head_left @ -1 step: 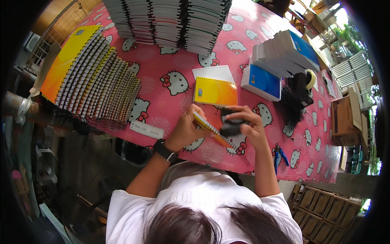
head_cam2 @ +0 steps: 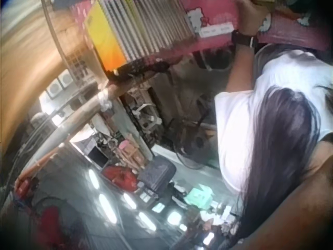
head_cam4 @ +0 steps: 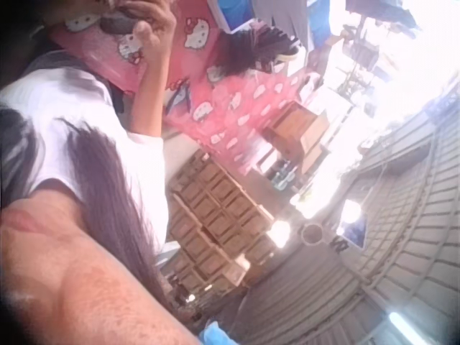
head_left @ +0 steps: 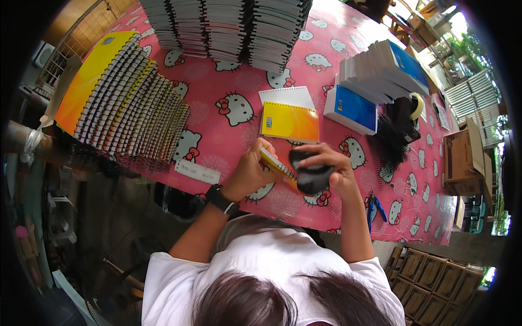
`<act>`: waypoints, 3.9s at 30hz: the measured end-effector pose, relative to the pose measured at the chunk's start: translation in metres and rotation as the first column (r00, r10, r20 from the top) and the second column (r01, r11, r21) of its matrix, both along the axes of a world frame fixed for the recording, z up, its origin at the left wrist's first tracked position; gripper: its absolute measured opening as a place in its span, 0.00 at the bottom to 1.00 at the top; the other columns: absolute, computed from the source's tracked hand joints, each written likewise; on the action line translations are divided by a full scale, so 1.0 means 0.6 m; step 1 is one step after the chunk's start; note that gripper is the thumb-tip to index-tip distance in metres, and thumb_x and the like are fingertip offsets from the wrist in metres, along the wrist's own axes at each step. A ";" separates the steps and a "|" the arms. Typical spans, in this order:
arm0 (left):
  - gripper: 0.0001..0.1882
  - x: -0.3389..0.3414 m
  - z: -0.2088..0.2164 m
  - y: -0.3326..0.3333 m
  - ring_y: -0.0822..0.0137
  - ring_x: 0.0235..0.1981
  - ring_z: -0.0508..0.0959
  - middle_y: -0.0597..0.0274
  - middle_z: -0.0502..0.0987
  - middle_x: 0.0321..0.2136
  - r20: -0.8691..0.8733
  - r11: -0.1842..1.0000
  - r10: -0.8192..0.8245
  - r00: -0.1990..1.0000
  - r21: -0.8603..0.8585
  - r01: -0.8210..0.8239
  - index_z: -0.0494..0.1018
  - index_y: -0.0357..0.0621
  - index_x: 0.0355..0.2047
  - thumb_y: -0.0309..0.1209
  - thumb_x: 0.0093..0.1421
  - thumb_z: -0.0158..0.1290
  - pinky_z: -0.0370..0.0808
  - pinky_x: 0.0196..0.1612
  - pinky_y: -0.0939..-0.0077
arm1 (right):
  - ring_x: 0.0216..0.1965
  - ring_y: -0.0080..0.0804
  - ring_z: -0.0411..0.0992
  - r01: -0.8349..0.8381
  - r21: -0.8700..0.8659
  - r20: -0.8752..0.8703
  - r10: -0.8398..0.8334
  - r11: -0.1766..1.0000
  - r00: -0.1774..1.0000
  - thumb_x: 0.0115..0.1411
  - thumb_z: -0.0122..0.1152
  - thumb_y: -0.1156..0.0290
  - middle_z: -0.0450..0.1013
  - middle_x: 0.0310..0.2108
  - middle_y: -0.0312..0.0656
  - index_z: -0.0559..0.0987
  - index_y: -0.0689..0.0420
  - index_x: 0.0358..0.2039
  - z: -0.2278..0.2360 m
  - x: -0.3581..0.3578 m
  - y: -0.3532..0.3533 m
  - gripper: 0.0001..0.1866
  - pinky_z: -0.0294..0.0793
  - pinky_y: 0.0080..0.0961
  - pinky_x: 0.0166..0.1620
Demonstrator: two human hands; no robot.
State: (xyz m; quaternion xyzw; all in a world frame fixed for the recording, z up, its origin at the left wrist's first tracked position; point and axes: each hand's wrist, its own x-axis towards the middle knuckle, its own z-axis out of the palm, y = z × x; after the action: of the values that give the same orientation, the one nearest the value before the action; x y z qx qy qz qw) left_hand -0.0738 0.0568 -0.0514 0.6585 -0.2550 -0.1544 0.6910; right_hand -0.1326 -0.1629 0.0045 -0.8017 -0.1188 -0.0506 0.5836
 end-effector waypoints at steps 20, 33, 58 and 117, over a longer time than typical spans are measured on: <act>0.27 -0.005 0.018 0.004 0.75 0.32 0.71 0.65 0.69 0.31 0.120 0.997 0.011 0.993 0.068 -0.019 0.62 0.44 0.37 0.25 0.44 0.70 0.71 0.34 0.79 | 0.54 0.43 0.65 0.475 -0.444 0.221 -0.420 0.760 0.880 0.46 0.70 0.52 0.69 0.54 0.47 0.80 0.55 0.44 -0.014 -0.044 -0.024 0.27 0.65 0.37 0.55; 0.13 -0.024 0.105 -0.030 0.77 0.36 0.75 0.64 0.75 0.33 0.174 0.992 -0.120 0.977 -0.021 0.126 0.71 0.38 0.35 0.15 0.51 0.61 0.74 0.40 0.82 | 0.36 0.37 0.76 0.328 -0.106 0.181 -0.306 0.939 0.935 0.50 0.68 0.77 0.76 0.39 0.43 0.78 0.58 0.43 0.072 -0.076 0.067 0.18 0.75 0.26 0.37; 0.13 -0.011 0.194 0.079 0.73 0.29 0.79 0.59 0.78 0.28 0.289 0.982 0.168 0.943 0.036 -0.186 0.73 0.38 0.36 0.27 0.53 0.64 0.76 0.33 0.77 | 0.31 0.40 0.71 0.065 -0.352 0.540 0.147 0.934 0.829 0.52 0.65 0.73 0.73 0.31 0.43 0.77 0.60 0.38 0.146 0.031 0.145 0.12 0.72 0.32 0.34; 0.19 0.157 0.064 -0.103 0.61 0.40 0.77 0.64 0.79 0.36 0.746 0.774 -0.420 0.517 0.592 -0.225 0.79 0.46 0.31 0.42 0.41 0.68 0.76 0.43 0.69 | 0.36 0.37 0.71 0.429 -0.185 0.127 -0.411 0.884 0.903 0.53 0.59 0.81 0.75 0.32 0.40 0.78 0.58 0.37 -0.028 -0.049 -0.015 0.10 0.71 0.29 0.38</act>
State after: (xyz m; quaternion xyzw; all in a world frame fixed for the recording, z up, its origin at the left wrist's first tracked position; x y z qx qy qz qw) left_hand 0.0202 -0.0048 -0.0128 0.8190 -0.5312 0.0706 0.2052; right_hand -0.1618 -0.1721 -0.0123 -0.8622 0.0284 -0.1968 0.4660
